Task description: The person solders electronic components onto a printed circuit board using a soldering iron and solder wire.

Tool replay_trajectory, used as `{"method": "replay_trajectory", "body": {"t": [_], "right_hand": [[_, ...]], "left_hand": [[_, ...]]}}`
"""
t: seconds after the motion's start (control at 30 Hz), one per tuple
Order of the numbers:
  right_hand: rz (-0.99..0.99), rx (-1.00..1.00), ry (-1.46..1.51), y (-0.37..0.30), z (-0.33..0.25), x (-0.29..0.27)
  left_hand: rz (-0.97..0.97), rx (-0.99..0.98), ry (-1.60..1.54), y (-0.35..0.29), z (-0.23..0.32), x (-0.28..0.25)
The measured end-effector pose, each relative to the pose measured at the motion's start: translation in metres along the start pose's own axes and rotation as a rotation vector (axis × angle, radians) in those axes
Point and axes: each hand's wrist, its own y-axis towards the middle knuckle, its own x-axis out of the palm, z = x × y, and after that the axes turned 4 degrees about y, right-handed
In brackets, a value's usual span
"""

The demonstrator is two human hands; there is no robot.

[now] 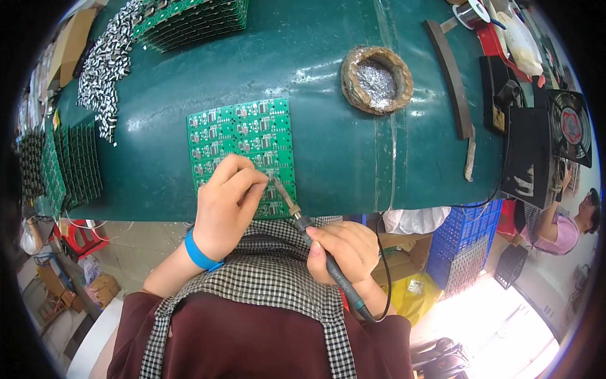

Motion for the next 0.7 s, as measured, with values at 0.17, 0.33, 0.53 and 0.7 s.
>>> {"method": "replay_trajectory", "body": {"t": [0.17, 0.33, 0.53, 0.7], "right_hand": [[0.003, -0.014, -0.003, -0.005, -0.004, -0.002], [0.048, -0.008, 0.024, -0.010, -0.004, -0.006], [0.034, -0.035, 0.014, -0.013, -0.005, -0.004], [0.034, -0.048, 0.007, -0.015, -0.005, -0.002]], "left_hand": [[-0.001, 0.048, 0.118, -0.003, 0.002, -0.003], [-0.020, -0.047, 0.036, -0.011, 0.008, -0.004], [0.002, -0.017, 0.029, -0.015, 0.007, 0.000], [0.002, 0.000, 0.054, -0.017, 0.007, 0.002]]}}
